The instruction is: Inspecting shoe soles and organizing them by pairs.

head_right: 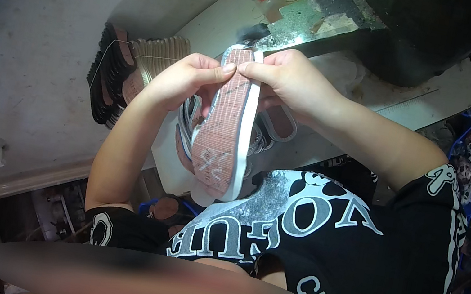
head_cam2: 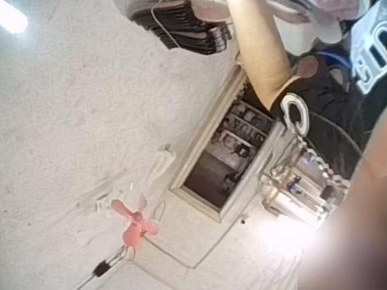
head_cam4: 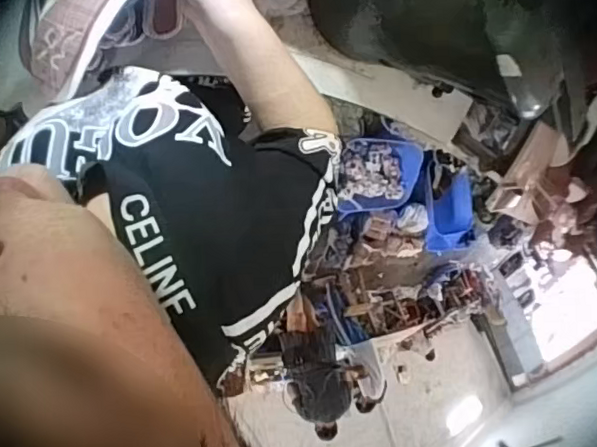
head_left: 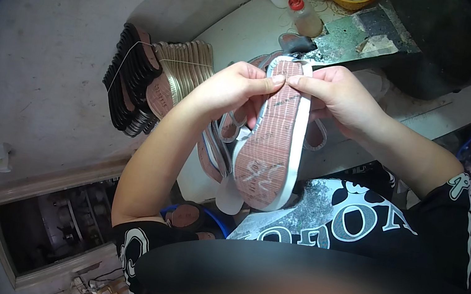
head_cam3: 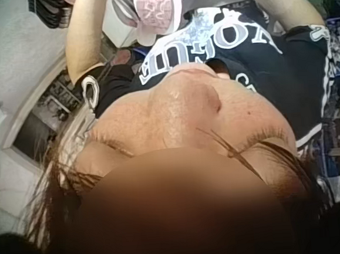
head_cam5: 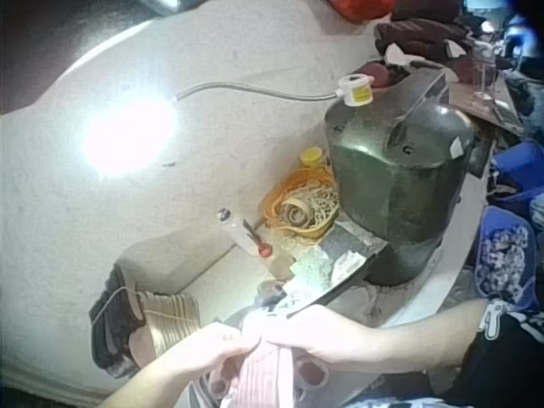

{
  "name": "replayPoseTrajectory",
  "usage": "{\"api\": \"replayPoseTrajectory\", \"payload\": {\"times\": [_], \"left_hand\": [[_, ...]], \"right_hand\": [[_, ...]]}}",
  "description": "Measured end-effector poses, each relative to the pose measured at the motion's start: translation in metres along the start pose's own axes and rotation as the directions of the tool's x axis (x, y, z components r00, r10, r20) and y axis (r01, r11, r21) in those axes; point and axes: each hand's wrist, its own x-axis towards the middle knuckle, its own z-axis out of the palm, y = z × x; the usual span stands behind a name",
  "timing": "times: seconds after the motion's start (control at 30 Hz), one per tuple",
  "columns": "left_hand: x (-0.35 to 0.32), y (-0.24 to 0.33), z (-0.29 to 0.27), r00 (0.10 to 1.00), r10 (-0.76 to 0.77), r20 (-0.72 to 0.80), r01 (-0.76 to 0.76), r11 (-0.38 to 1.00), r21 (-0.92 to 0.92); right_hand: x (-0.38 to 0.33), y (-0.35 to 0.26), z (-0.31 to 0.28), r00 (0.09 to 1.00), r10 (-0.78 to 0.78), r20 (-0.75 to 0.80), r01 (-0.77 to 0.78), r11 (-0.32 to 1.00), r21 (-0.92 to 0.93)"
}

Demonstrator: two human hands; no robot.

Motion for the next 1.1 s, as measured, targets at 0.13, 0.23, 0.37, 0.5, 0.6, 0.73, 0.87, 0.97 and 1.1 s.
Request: {"api": "replayPoseTrajectory", "payload": {"times": [0.13,0.23,0.37,0.5,0.6,0.73,0.87,0.97,1.1], "left_hand": [[0.005,-0.008,-0.005,0.998,0.061,-0.033,-0.061,0.998,-0.003],[0.009,-0.008,-0.016,0.993,0.097,-0.07,-0.099,0.995,-0.019],[0.004,-0.004,-0.005,0.988,0.097,-0.123,-0.107,0.991,-0.075],[0.004,0.0,0.003,0.998,0.012,-0.069,-0.017,0.997,-0.07],[0.004,0.002,0.006,1.0,-0.022,-0.015,0.021,0.997,-0.081],[0.001,0.002,0.007,1.0,0.002,-0.01,-0.003,1.0,-0.003],[0.001,0.005,0.006,1.0,0.01,-0.028,-0.009,0.999,0.046],[0.006,0.004,-0.002,0.997,0.073,-0.03,-0.07,0.992,0.101],[0.016,-0.007,-0.013,0.941,0.198,-0.276,-0.163,0.976,0.147]], "right_hand": [[-0.001,0.004,0.005,0.999,-0.04,-0.028,0.042,0.997,0.061],[0.009,0.007,0.014,0.996,-0.081,-0.031,0.085,0.982,0.17],[0.011,0.011,0.012,0.993,-0.105,-0.047,0.113,0.966,0.234],[0.005,0.005,-0.002,0.997,-0.077,-0.011,0.078,0.991,0.113],[-0.008,-0.009,-0.01,1.0,-0.005,0.002,0.005,1.0,-0.027],[-0.041,-0.012,-0.008,0.979,0.179,0.096,-0.179,0.984,-0.009],[-0.07,-0.008,-0.013,0.966,0.213,0.143,-0.182,0.962,-0.204],[-0.072,-0.007,-0.015,0.957,0.273,0.095,-0.258,0.955,-0.144],[-0.055,-0.003,0.006,0.984,0.174,0.038,-0.175,0.984,0.031]]}}
